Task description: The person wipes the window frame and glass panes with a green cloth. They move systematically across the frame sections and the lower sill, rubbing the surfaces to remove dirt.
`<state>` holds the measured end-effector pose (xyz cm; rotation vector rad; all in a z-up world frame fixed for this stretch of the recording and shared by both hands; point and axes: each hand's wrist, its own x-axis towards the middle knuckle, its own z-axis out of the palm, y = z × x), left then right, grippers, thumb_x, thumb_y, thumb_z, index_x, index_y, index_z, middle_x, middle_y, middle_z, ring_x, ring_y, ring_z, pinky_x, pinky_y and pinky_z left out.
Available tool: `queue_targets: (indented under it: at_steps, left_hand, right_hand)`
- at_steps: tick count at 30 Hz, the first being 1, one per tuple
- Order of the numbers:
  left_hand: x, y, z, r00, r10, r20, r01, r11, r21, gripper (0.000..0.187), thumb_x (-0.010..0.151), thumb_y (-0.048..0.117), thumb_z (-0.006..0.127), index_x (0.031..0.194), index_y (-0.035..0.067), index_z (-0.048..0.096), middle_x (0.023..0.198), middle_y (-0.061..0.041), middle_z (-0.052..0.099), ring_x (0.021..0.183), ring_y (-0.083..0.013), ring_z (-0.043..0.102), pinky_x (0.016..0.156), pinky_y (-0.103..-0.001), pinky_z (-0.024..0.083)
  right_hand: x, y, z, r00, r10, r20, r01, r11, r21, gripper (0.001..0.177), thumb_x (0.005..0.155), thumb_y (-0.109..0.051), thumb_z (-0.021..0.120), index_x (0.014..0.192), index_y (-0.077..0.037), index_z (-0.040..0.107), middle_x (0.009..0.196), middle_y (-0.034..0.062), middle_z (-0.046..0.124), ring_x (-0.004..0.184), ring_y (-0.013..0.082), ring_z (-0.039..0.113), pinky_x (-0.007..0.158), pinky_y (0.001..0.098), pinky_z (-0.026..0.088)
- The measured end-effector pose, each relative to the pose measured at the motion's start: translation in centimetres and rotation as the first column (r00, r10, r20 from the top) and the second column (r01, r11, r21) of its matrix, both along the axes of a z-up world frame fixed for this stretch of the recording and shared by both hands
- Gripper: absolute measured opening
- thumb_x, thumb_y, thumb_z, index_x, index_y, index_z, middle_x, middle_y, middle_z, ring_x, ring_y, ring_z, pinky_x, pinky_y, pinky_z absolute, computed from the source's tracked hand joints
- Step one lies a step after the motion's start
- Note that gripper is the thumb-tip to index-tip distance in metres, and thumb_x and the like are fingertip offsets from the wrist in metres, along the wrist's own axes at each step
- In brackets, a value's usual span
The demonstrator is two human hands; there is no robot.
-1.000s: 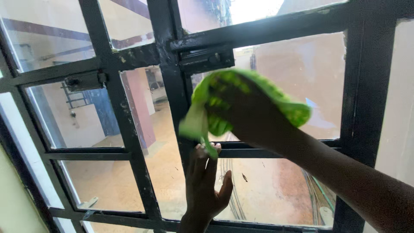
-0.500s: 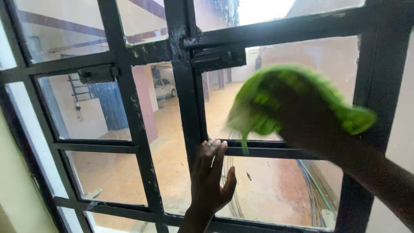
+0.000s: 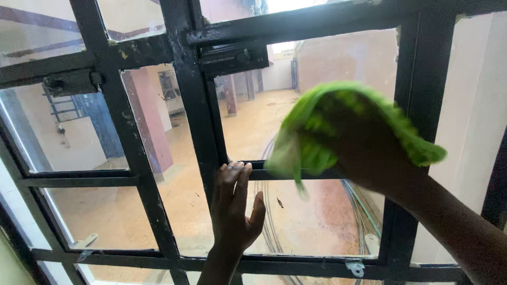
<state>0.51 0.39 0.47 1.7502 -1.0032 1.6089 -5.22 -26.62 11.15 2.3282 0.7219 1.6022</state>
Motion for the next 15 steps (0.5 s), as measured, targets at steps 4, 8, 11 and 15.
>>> queue_targets:
  at_steps: [4,8,11,15]
  left_hand:
    - [0.1,-0.4,0.0,1.000,-0.008,-0.004,0.008,1.000,-0.031,0.055,0.087,0.014,0.068,0.138,-0.003,0.056,0.133,-0.019,0.056,0.134,-0.0358,0.056,0.121,-0.055,0.041]
    - [-0.1,-0.2,0.3,1.000,-0.018,-0.003,0.018,1.000,-0.019,0.056,0.085,0.013,0.070,0.137,-0.003,0.056,0.132,-0.019,0.057,0.134,-0.0377,0.055,0.120,-0.056,0.040]
    - [-0.4,0.0,0.3,1.000,-0.025,-0.003,0.025,0.999,-0.024,0.057,0.085,0.013,0.071,0.138,-0.003,0.056,0.134,-0.020,0.057,0.134,-0.0399,0.054,0.120,-0.056,0.039]
    - [-0.8,0.1,0.4,0.999,-0.041,-0.009,0.040,0.998,-0.038,0.059,0.085,0.013,0.071,0.139,-0.004,0.055,0.135,-0.021,0.056,0.135,-0.0422,0.053,0.121,-0.057,0.038]
  right_hand:
    - [-0.1,0.7,-0.1,0.947,-0.296,0.126,0.295,0.955,0.023,0.064,0.071,-0.020,0.081,0.134,-0.018,0.066,0.147,0.0165,0.055,0.142,0.0351,0.043,0.117,0.0594,0.033]
    - [0.3,0.1,-0.6,0.998,-0.013,-0.060,0.011,1.000,-0.029,0.056,0.081,-0.023,0.081,0.135,-0.026,0.064,0.151,0.0105,0.054,0.144,0.0314,0.041,0.124,0.0563,0.028]
    - [-0.1,-0.5,-0.1,0.984,-0.155,0.088,0.156,0.988,-0.016,0.066,0.082,-0.030,0.077,0.144,-0.019,0.061,0.161,0.0230,0.045,0.154,0.0399,0.034,0.129,0.0596,0.019]
    - [-0.6,1.0,-0.8,0.972,-0.230,0.050,0.234,0.967,-0.098,0.080,0.073,-0.056,0.076,0.143,-0.021,0.061,0.156,0.0203,0.046,0.150,0.0383,0.034,0.125,0.0615,0.015]
